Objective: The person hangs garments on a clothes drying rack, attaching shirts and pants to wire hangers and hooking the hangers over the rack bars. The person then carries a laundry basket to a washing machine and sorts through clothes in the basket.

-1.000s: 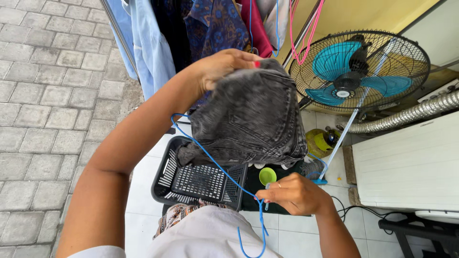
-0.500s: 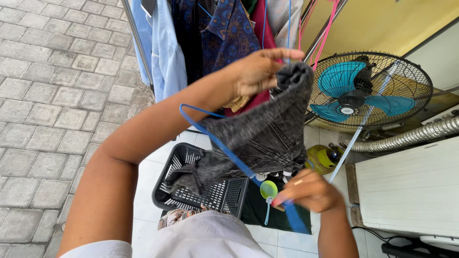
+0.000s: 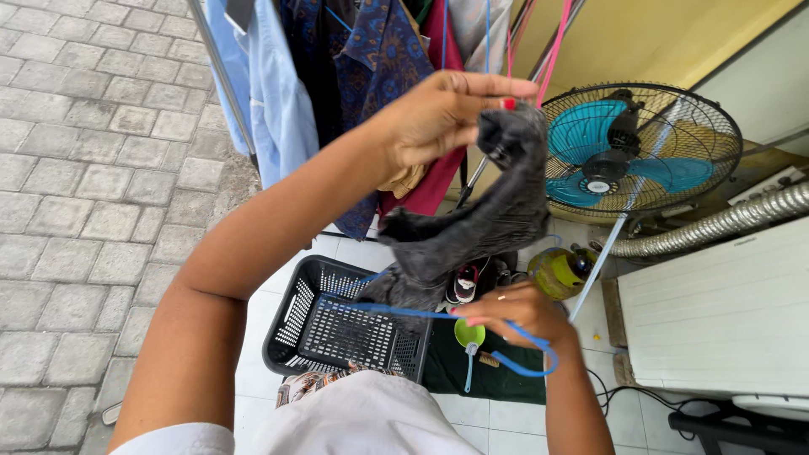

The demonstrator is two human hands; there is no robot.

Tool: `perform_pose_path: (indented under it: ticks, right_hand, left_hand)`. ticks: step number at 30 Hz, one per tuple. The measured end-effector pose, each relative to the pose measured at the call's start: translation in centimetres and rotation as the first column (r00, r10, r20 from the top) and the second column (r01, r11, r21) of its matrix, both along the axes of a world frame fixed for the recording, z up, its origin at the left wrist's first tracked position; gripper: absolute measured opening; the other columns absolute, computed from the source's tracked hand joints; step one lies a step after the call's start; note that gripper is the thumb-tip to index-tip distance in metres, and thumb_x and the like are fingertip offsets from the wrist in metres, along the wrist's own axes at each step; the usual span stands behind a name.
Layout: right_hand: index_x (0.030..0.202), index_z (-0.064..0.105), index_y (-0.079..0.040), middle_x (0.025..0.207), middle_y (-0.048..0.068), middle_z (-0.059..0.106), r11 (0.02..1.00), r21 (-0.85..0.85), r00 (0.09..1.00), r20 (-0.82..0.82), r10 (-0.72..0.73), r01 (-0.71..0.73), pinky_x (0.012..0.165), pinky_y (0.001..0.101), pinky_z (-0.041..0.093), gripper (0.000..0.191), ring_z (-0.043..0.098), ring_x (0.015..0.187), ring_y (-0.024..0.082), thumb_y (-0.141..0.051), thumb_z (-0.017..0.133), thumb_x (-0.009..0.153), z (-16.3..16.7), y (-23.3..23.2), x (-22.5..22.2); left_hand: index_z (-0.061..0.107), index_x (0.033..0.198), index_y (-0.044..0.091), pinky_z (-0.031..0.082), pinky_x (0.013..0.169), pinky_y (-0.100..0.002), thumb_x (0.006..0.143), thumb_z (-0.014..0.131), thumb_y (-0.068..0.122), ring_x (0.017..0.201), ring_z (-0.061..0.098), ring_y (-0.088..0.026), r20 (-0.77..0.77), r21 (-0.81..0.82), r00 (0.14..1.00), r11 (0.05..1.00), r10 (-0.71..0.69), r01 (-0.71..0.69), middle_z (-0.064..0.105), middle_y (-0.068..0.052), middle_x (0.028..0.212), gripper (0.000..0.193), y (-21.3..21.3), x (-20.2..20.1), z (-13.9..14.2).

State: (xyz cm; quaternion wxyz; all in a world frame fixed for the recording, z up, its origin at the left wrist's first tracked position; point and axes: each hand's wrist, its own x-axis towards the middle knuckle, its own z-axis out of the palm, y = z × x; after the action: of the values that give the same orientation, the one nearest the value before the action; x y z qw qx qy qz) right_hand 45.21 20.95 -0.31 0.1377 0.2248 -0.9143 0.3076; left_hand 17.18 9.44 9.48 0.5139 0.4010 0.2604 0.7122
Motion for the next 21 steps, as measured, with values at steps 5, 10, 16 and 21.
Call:
perform_pose_path:
  ticks: [5,10,16,21]
  right_hand:
    - [0.102,0.080,-0.008,0.073,0.005,0.074,0.989,-0.134,0.998,-0.010,0.058,-0.059,0.050,0.0294,0.046,0.023,0.067,0.056,0.014,-0.012,0.085,0.080,0.9,-0.7,1.1]
    - [0.099,0.076,-0.003,0.069,0.005,0.074,0.949,-0.301,0.995,-0.003,-0.100,0.095,0.043,0.0249,0.045,0.027,0.068,0.052,0.009,-0.017,0.086,0.079,4.1,-2.0,3.5]
    - [0.096,0.075,-0.003,0.076,0.006,0.073,0.878,-0.374,0.951,0.038,-0.306,0.297,0.054,0.0210,0.043,0.013,0.064,0.061,0.008,-0.008,0.081,0.085,5.6,-2.5,3.7]
    - [0.097,0.072,0.001,0.088,0.006,0.072,0.810,-0.444,0.924,0.170,-0.343,0.383,0.066,0.0223,0.050,0.008,0.066,0.077,0.008,0.000,0.078,0.092,1.9,-2.0,0.1]
  left_hand:
    - [0.063,0.137,-0.003,0.065,0.084,-0.030,0.102,0.053,-0.007,0.090,0.076,-0.019,-0.122,0.039,0.992,0.999,0.040,-0.035,0.075,-0.015,0.102,0.036,0.2,-2.8,-1.3]
    - [0.066,0.118,0.001,0.060,0.066,-0.030,0.107,0.061,0.008,0.076,0.073,-0.018,0.042,-0.141,0.970,0.963,0.239,-0.231,0.074,-0.011,0.092,0.014,1.3,-9.1,-8.6]
    - [0.065,0.127,0.011,0.062,0.060,-0.036,0.101,0.049,0.031,0.074,0.076,-0.022,-0.375,-0.561,0.888,0.698,0.265,-0.445,0.076,-0.012,0.105,0.036,-2.9,-10.6,-18.6]
    - [0.057,0.143,0.012,0.047,0.098,-0.039,0.109,0.040,0.047,0.117,0.066,-0.021,-0.416,-0.287,0.712,0.661,0.566,-0.693,0.074,-0.006,0.127,0.052,-8.4,-7.4,-17.8]
